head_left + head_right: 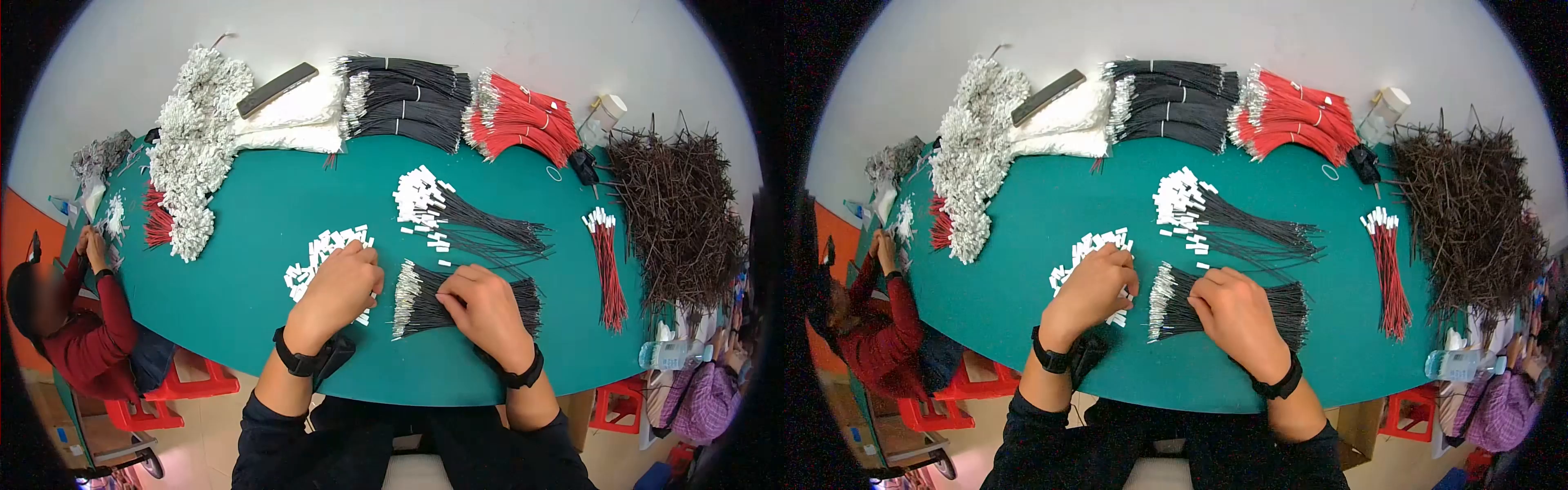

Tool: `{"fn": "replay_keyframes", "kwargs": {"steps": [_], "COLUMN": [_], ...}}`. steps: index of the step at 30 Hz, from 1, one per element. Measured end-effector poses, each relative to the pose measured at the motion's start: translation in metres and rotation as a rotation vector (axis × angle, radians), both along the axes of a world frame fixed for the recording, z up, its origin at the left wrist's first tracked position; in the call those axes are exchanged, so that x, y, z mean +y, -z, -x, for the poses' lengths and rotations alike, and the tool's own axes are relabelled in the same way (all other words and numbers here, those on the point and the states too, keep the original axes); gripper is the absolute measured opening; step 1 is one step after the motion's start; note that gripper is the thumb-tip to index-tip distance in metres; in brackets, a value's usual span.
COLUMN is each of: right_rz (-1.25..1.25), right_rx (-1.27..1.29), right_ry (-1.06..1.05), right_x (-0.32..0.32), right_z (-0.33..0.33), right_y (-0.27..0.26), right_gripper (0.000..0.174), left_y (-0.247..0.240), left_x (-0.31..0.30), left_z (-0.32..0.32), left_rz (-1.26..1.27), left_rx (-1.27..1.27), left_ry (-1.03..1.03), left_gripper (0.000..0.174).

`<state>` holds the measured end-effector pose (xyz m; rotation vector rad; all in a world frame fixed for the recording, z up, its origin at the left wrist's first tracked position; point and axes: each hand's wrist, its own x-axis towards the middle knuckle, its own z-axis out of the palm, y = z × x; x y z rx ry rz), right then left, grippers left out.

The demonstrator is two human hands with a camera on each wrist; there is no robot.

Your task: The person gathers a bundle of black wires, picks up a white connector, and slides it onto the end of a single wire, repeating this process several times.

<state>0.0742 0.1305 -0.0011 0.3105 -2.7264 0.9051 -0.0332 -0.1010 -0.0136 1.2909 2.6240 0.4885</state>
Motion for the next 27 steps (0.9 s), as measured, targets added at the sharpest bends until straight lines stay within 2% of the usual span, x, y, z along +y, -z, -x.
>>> {"fn": "replay_keyframes", "kwargs": {"steps": [5, 8, 11, 14, 15, 18, 19, 22, 27], "right_rz": [0.166, 0.482, 0.596, 0.622, 0.593, 0.536, 0.507, 0.484, 0.531], "right_rx": [0.033, -0.108, -0.120, -0.082, -0.037, 0.033, 0.061, 0.091, 0.109], "right_ry": [0.029, 0.081, 0.123, 0.159, 0.174, 0.184, 0.181, 0.188, 0.218], "right_x": [-0.001, -0.004, -0.005, -0.005, -0.005, -0.004, -0.003, -0.004, -0.006], "right_z": [0.000, -0.001, -0.003, -0.004, -0.004, -0.004, -0.005, -0.006, -0.006], "right_y": [0.002, -0.002, -0.014, -0.019, -0.019, -0.021, -0.022, -0.024, -0.023], "right_gripper": [0.005, 0.005, 0.003, 0.003, 0.005, 0.009, 0.010, 0.011, 0.010], "left_y": [0.004, 0.004, -0.001, -0.018, -0.020, -0.022, -0.020, -0.012, -0.008], "left_x": [0.004, 0.006, 0.009, 0.015, 0.016, 0.020, 0.022, 0.027, 0.031], "left_z": [-0.006, -0.010, -0.012, -0.008, -0.010, -0.013, -0.014, -0.013, -0.017], "left_rz": [0.007, 0.003, -0.020, -0.374, -0.375, -0.887, -0.887, -1.102, -1.119], "left_rx": [0.027, 0.040, 0.036, -0.270, -0.271, -0.890, -0.892, -1.131, -1.176], "left_ry": [-0.011, -0.021, -0.033, -0.103, -0.107, -0.326, -0.328, -0.298, -0.292], "left_gripper": [0.018, 0.016, 0.014, 0.014, 0.014, 0.013, 0.013, 0.012, 0.012]}}
